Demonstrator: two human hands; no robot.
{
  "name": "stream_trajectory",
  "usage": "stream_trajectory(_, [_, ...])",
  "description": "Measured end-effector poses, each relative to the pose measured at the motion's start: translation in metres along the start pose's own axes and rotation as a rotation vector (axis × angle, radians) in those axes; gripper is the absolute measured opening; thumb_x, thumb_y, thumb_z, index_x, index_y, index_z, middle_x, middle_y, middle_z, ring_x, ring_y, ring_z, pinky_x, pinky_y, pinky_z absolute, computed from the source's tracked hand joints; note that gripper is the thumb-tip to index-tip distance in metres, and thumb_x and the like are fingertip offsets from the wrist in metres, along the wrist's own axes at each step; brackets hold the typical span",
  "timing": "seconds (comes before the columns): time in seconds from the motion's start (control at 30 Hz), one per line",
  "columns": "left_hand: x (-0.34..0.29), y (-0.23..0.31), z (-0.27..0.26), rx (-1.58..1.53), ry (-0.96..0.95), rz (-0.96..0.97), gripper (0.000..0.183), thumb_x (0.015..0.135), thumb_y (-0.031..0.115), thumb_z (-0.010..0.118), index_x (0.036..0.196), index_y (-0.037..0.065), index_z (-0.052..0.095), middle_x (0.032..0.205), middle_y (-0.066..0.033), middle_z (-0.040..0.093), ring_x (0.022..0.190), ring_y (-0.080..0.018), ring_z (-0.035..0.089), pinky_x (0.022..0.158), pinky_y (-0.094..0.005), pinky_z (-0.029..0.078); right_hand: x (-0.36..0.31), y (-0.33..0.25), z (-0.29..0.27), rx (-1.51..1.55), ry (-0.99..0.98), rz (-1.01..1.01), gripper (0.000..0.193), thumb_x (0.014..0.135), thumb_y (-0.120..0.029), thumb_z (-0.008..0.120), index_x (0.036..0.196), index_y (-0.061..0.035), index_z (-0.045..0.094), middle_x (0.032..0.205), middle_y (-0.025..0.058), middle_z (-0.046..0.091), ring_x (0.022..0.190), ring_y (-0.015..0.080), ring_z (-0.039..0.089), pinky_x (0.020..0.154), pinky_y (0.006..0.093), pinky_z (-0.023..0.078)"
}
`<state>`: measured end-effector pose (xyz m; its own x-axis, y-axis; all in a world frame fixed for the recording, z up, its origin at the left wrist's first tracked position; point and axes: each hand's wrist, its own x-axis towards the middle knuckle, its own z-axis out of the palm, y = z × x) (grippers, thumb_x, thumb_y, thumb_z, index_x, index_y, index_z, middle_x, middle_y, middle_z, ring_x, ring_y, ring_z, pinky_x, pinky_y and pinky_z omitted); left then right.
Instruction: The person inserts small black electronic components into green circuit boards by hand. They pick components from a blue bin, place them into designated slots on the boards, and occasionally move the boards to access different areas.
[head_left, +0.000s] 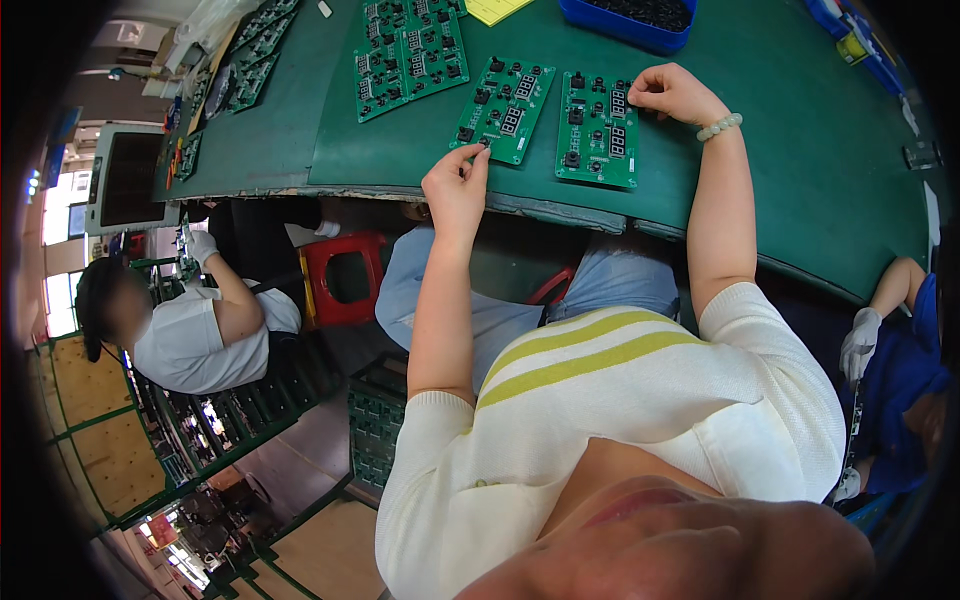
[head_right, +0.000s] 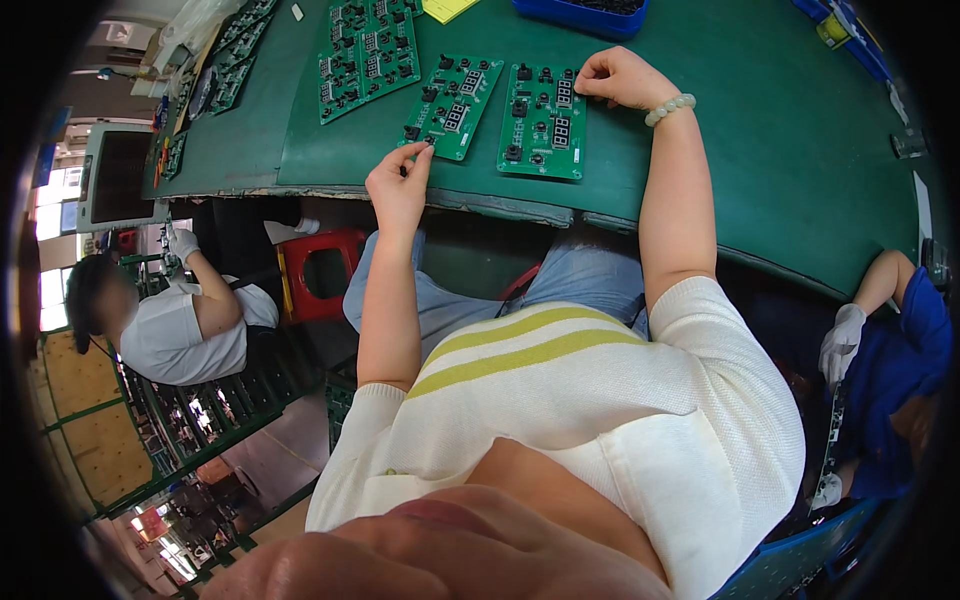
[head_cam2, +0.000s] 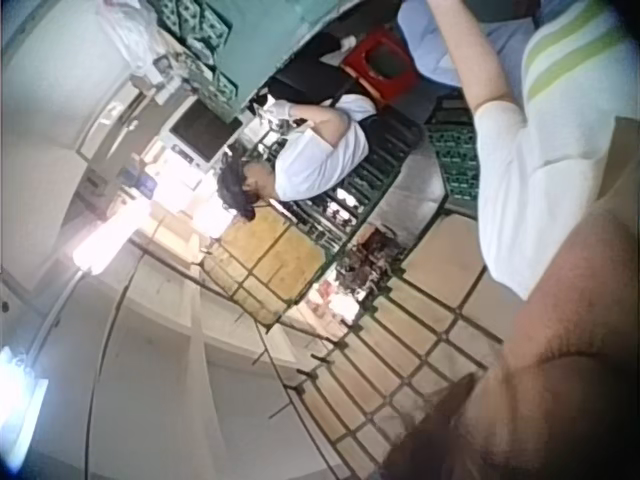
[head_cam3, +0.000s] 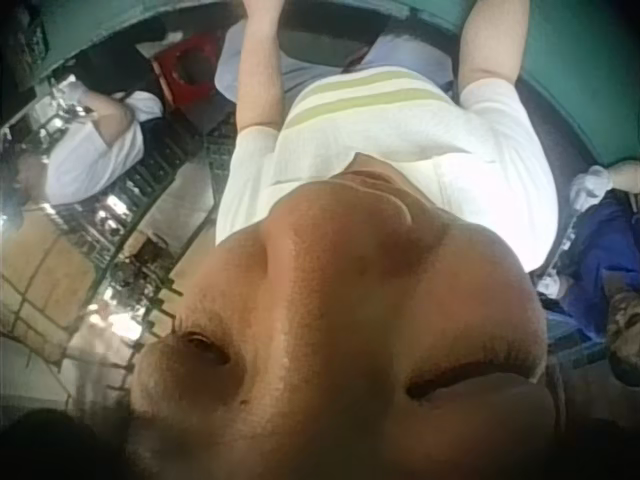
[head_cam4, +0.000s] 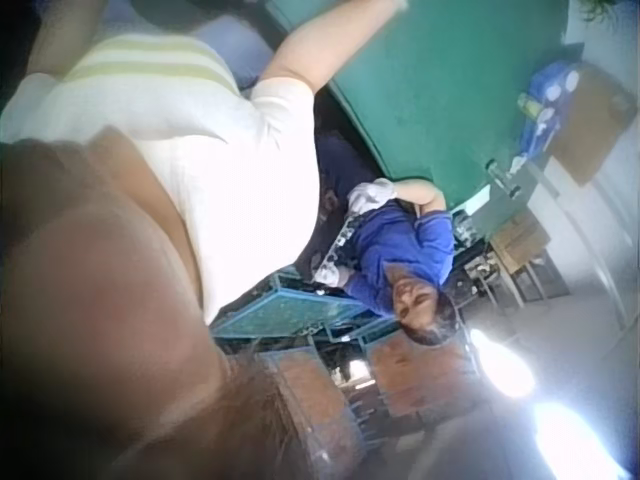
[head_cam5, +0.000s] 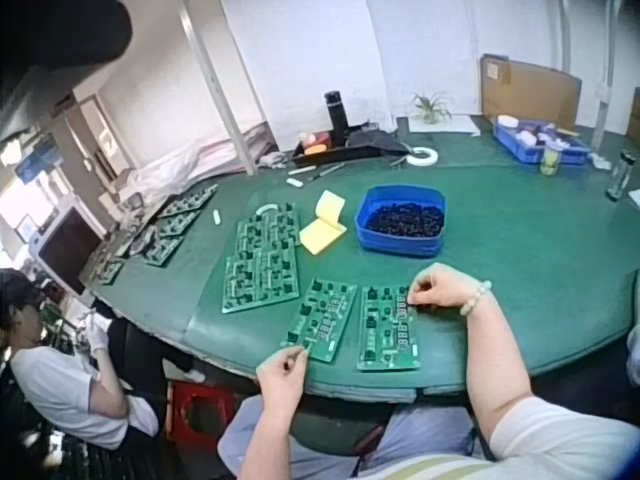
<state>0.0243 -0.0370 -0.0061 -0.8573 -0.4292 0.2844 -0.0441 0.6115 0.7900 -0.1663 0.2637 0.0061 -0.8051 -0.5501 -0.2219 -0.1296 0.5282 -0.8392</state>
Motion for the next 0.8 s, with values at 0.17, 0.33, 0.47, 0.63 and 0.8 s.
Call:
stream_trajectory(0.17, [0.0,-0.002,0.0,0.044,-0.003,0.023,0.013,0.079,0.009,0.074,0.086,-0.001,0.071,0.052,-0.0044,0.046,0.047,-0.0127,0.042,0.049,-0.0301,0.036,0.002,0.001,0.002,0.018,0.017,-0.057,0.018,0.083,-0.019,0.073,0.087,-0.0022,0.071,0.076,0.0012,0.065,0.066,0.0089,0.057,0.057,0.025,0.049])
stream_trajectory(0.33, [0.001,-0.002,-0.003,0.043,-0.034,0.01,0.014,0.079,0.009,0.074,0.087,-0.001,0.072,0.052,-0.0029,0.046,0.047,-0.0109,0.042,0.048,-0.0291,0.036,0.004,0.004,0.003,0.001,0.054,-0.109,0.016,0.081,-0.015,0.074,0.086,-0.0006,0.071,0.072,0.0021,0.065,0.062,0.0086,0.056,0.056,0.025,0.049])
stream_trajectory(0.47, [-0.003,-0.007,-0.003,-0.02,-0.022,-0.025,0.015,0.078,0.009,0.076,0.088,-0.001,0.073,0.052,-0.0017,0.048,0.047,-0.0093,0.041,0.048,-0.0275,0.036,0.003,0.001,0.003,-0.053,0.057,-0.101,0.015,0.079,-0.014,0.075,0.086,-0.0005,0.072,0.071,0.0028,0.066,0.06,0.0087,0.056,0.056,0.0252,0.048])
stream_trajectory(0.63, [-0.007,-0.015,-0.002,-0.033,0.003,-0.027,0.015,0.077,0.009,0.077,0.088,-0.002,0.073,0.055,-0.0025,0.051,0.05,-0.0093,0.043,0.049,-0.0268,0.037,0.001,-0.006,0.003,-0.096,0.07,-0.06,0.015,0.078,-0.014,0.076,0.086,-0.0015,0.074,0.07,0.0033,0.067,0.059,0.0093,0.056,0.056,0.0257,0.048])
stream_trajectory(0.8, [-0.011,-0.018,-0.001,-0.022,-0.004,-0.006,0.015,0.076,0.009,0.077,0.087,-0.001,0.073,0.058,-0.0052,0.054,0.051,-0.0112,0.046,0.05,-0.0278,0.038,-0.002,-0.012,0.004,-0.182,0.092,-0.091,0.015,0.077,-0.014,0.075,0.085,-0.0018,0.074,0.073,0.0071,0.069,0.065,0.0142,0.061,0.064,0.0298,0.05])
